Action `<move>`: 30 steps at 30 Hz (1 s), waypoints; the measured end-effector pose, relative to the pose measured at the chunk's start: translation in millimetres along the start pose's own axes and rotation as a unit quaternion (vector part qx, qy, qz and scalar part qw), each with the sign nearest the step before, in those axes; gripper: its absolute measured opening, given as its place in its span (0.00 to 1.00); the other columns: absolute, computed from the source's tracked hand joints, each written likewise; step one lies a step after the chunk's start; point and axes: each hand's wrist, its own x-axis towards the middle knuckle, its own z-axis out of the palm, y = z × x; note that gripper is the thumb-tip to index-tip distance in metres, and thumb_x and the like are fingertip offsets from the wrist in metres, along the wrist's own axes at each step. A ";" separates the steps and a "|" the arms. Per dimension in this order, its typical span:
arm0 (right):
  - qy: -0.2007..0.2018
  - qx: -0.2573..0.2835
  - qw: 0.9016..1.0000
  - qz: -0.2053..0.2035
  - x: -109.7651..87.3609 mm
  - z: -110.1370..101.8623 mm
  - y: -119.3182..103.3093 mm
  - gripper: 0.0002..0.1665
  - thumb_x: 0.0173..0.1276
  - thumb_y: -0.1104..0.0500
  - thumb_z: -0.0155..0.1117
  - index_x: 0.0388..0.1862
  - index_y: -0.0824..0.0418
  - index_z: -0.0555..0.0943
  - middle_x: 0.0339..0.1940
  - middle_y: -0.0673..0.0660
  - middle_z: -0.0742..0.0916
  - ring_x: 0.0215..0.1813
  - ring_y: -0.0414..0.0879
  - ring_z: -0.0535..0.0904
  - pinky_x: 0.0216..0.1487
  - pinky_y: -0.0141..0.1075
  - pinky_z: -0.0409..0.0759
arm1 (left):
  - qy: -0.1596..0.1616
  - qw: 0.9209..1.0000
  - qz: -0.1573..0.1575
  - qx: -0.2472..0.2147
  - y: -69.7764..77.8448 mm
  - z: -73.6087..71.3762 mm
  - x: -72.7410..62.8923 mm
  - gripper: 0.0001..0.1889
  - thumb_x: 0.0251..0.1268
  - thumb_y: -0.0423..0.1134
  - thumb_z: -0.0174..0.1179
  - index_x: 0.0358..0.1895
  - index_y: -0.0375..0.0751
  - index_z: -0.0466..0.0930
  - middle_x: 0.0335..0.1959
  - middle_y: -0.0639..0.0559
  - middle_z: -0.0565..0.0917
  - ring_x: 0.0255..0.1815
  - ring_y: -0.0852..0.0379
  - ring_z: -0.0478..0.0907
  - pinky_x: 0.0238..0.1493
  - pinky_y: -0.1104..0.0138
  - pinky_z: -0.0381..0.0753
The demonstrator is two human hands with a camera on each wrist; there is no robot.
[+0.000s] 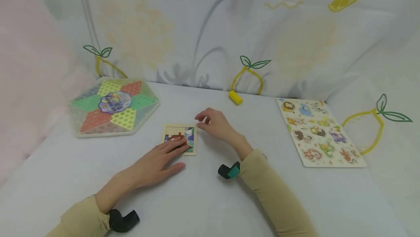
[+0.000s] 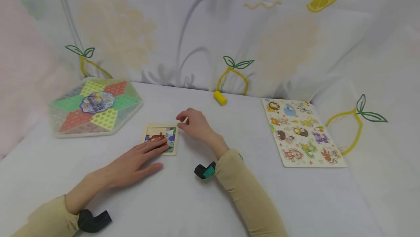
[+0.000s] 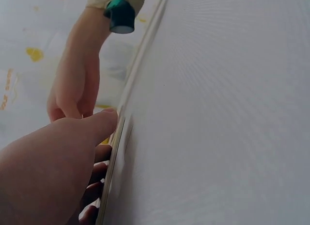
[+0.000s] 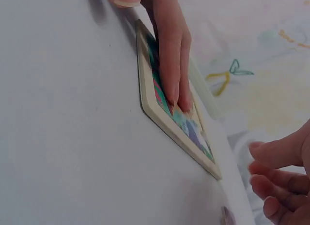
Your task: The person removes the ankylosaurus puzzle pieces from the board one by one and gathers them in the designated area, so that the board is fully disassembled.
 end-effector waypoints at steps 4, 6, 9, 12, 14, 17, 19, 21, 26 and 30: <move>-0.011 -0.003 1.000 0.001 4.6 11.9 -3.1 0.12 0.68 0.64 0.68 0.49 0.64 0.86 0.42 0.56 0.85 0.40 0.47 0.80 0.40 0.29 0.78 | -0.009 1.000 0.002 0.006 1.2 2.3 2.7 0.32 0.76 0.60 0.48 0.76 0.50 0.64 0.79 0.51 0.62 0.79 0.45 0.57 0.74 0.44 0.61; -0.016 -0.006 1.000 -0.005 6.0 15.6 -3.4 0.12 0.67 0.65 0.69 0.49 0.63 0.86 0.42 0.56 0.85 0.41 0.47 0.81 0.41 0.30 0.79 | -0.008 1.000 0.000 0.012 1.8 0.7 2.4 0.32 0.76 0.60 0.48 0.76 0.49 0.64 0.78 0.50 0.62 0.79 0.45 0.57 0.74 0.44 0.61; -0.035 -0.012 0.999 -0.004 7.3 19.8 -4.2 0.13 0.67 0.64 0.69 0.50 0.63 0.86 0.43 0.56 0.84 0.42 0.47 0.81 0.42 0.31 0.79 | -0.008 1.000 -0.004 0.014 2.7 -3.9 1.4 0.31 0.77 0.59 0.49 0.76 0.48 0.65 0.78 0.49 0.63 0.79 0.44 0.58 0.73 0.43 0.62; -0.055 -0.027 0.998 0.007 7.2 24.1 -3.5 0.14 0.67 0.64 0.68 0.52 0.62 0.86 0.45 0.56 0.83 0.43 0.46 0.79 0.44 0.31 0.78 | -0.013 1.000 -0.009 0.009 3.3 -6.6 0.9 0.31 0.77 0.58 0.48 0.76 0.48 0.65 0.78 0.48 0.63 0.78 0.43 0.58 0.73 0.43 0.62; -0.063 -0.035 0.997 0.011 6.4 26.3 -2.8 0.15 0.67 0.64 0.68 0.52 0.62 0.86 0.45 0.56 0.82 0.42 0.45 0.78 0.44 0.32 0.77 | -0.017 1.000 -0.011 0.005 3.3 -6.7 0.6 0.30 0.78 0.58 0.47 0.76 0.48 0.65 0.78 0.48 0.63 0.78 0.43 0.58 0.73 0.43 0.62; -0.061 -0.037 0.997 0.004 5.5 28.4 -1.3 0.14 0.68 0.64 0.67 0.52 0.63 0.86 0.45 0.57 0.81 0.42 0.45 0.78 0.44 0.32 0.78 | -0.019 1.000 -0.009 0.004 2.7 -5.8 0.7 0.30 0.78 0.58 0.47 0.76 0.48 0.66 0.78 0.49 0.63 0.78 0.43 0.58 0.73 0.43 0.62; -0.062 -0.033 0.998 0.005 4.5 28.1 -1.5 0.15 0.68 0.65 0.67 0.52 0.64 0.86 0.45 0.56 0.81 0.42 0.45 0.78 0.44 0.32 0.78 | -0.019 1.000 -0.007 0.004 1.9 -5.5 1.3 0.30 0.78 0.58 0.47 0.76 0.48 0.66 0.78 0.49 0.63 0.79 0.44 0.58 0.73 0.43 0.62; -0.065 -0.027 0.998 0.008 3.8 27.5 -1.5 0.15 0.68 0.65 0.66 0.53 0.64 0.86 0.45 0.56 0.81 0.42 0.45 0.77 0.44 0.32 0.78 | -0.021 1.000 -0.006 0.003 1.3 -5.8 2.1 0.30 0.78 0.58 0.46 0.76 0.49 0.65 0.78 0.49 0.63 0.79 0.44 0.58 0.73 0.43 0.62; -0.070 -0.031 0.997 0.011 3.2 27.4 -1.8 0.16 0.69 0.64 0.66 0.54 0.62 0.86 0.45 0.55 0.80 0.42 0.45 0.75 0.43 0.32 0.75 | -0.027 1.000 -0.005 0.001 0.7 -7.6 3.1 0.31 0.78 0.59 0.46 0.76 0.48 0.65 0.78 0.49 0.62 0.79 0.44 0.57 0.73 0.43 0.62; -0.073 -0.041 0.996 0.008 3.4 27.9 -2.6 0.17 0.70 0.63 0.66 0.56 0.62 0.86 0.45 0.54 0.80 0.42 0.45 0.74 0.42 0.32 0.74 | -0.026 1.000 -0.004 0.002 0.0 -8.3 3.6 0.31 0.78 0.59 0.47 0.76 0.49 0.66 0.78 0.49 0.62 0.79 0.44 0.57 0.73 0.43 0.61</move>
